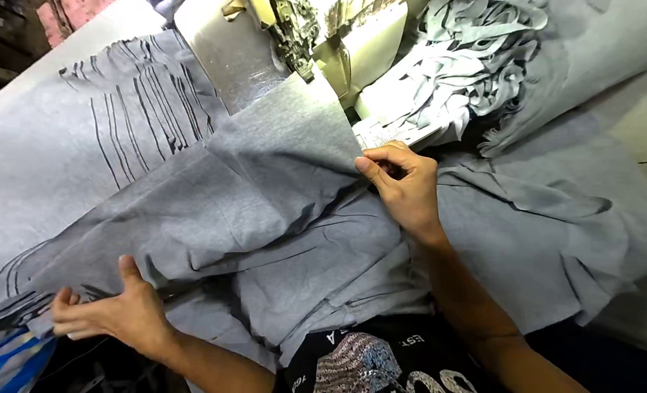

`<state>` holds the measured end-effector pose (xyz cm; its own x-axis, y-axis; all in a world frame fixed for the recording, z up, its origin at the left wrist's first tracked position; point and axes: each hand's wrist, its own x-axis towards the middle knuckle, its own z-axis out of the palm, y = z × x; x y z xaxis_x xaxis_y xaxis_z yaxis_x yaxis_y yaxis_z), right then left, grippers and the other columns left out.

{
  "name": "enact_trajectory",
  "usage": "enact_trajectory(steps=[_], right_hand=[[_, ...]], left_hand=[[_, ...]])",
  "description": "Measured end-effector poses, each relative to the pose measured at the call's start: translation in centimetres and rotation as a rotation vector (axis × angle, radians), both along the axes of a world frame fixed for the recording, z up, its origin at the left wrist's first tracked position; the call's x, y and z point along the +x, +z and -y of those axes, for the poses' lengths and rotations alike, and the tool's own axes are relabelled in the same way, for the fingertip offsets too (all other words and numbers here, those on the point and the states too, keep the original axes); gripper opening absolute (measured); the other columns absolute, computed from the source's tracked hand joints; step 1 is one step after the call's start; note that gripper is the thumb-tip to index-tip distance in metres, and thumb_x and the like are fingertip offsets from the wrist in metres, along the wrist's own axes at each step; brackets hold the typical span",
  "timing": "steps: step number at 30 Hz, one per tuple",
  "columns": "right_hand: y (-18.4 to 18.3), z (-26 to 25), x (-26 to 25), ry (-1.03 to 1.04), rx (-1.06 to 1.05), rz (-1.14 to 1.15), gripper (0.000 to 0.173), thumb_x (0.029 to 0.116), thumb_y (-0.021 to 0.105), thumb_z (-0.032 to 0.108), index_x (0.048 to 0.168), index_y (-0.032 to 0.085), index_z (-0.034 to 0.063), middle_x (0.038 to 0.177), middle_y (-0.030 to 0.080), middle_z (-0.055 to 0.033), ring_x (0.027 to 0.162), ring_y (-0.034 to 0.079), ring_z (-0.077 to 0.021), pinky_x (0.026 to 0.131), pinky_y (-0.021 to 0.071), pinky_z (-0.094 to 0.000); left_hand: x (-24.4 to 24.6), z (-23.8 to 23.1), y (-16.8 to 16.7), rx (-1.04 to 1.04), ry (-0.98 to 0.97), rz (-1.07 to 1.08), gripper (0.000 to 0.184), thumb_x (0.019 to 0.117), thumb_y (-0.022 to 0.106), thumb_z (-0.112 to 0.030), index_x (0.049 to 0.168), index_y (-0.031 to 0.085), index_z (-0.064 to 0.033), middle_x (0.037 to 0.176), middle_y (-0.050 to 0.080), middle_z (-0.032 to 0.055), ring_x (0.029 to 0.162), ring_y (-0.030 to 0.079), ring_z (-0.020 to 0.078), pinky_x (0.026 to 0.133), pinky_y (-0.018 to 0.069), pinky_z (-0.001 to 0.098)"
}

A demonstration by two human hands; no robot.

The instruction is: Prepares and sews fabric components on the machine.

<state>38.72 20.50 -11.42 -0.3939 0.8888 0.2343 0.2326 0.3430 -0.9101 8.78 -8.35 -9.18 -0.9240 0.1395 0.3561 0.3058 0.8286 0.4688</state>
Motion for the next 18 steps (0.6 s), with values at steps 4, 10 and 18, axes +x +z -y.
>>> enact_trajectory(steps=[4,10,18], right_hand=[[-0.2,0.1,0.4,-0.018,0.024,-0.011,0.012,0.0906,0.079,0.020,0.097,0.079,0.0095,0.084,0.068,0.0025,0.072,0.057,-0.0033,0.061,0.0447,-0.0182],[0.0,0.0,0.4,-0.017,0.017,-0.043,0.013,0.0896,0.080,0.022,0.093,0.073,0.0109,0.085,0.064,0.0023,0.069,0.055,-0.0040,0.057,0.0436,-0.0180],[-0.2,1.0,1.1,0.031,-0.108,-0.058,0.012,0.0968,0.073,0.018,0.105,0.071,0.0095,0.076,0.067,0.0024,0.053,0.053,-0.0029,0.045,0.0419,-0.0175]], left_hand=[[1.2,1.7,-2.2,-0.035,0.215,0.149,0.095,0.0911,0.070,-0.050,0.149,0.033,0.0165,0.147,0.038,0.0429,0.139,0.038,0.0533,0.117,0.0322,0.0548],[0.5,3.3,0.1,0.360,0.021,0.272,0.036,0.1051,0.046,-0.008,0.132,0.052,0.0151,0.125,0.061,0.0206,0.111,0.059,0.0111,0.100,0.0465,0.0266],[-1.6,9.1,0.6,0.916,-0.376,0.859,0.038,0.1096,0.035,-0.040,0.135,0.051,-0.0170,0.119,0.070,-0.0052,0.114,0.067,0.0080,0.099,0.0564,0.0340]])
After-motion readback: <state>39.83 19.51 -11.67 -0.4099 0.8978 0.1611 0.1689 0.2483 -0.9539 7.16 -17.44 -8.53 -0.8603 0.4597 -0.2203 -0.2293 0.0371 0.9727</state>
